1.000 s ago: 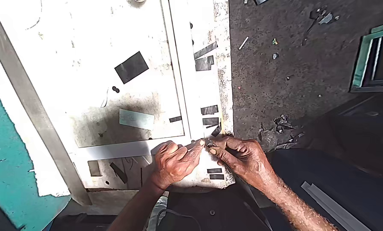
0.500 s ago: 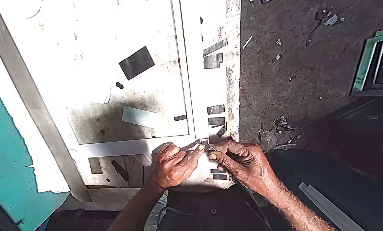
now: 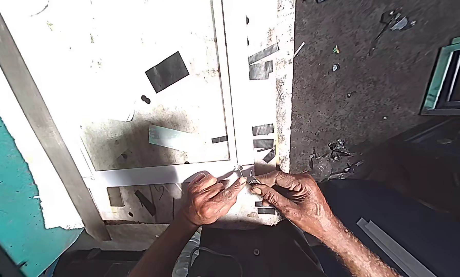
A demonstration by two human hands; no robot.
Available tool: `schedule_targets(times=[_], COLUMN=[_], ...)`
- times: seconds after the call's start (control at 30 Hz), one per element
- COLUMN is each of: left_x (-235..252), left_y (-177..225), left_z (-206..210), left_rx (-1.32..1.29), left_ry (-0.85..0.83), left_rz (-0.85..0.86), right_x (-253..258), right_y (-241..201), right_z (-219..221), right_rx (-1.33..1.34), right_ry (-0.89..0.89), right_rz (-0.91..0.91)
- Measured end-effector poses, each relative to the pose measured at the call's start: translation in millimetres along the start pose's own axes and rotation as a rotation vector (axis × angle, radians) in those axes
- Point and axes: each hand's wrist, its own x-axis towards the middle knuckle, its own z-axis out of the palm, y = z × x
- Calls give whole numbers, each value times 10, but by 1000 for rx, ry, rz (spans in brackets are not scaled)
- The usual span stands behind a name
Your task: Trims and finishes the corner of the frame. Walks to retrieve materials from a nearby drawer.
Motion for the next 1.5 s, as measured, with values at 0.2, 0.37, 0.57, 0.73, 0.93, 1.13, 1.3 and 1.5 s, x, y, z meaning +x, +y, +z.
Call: schedule_targets(times=[0.2,0.37,0.57,0.73,0.93,1.13,1.3,1.5], left_x=[0,46,-4,-218,-166,-121,-187,-342], left_y=[81,404,606,700,702,689,664,605], left_z=[-33,-143,-231,-82,141,168,109,-100], left_rx=[-36,-190,-119,146,264,359,313,151], left_ry=[42,129,89,-109,-283,-341,-306,-81], left_rz=[38,-127,-241,-98,-26,18,35,-98], right_x=[-106,-272,-618,-828,-702,-761,-1023,-912], right_y=[-50,-133,-91,86,155,210,285,-76], right_z=[-22,-38,-292,-417,-418,-519,-862,-586], right_rx=[19,139,65,-143,-345,-463,-445,-382], right_ry=[-3,-16,21,-45,-39,-31,150,244], right_rz=[-22,11,111,277,250,277,358,182])
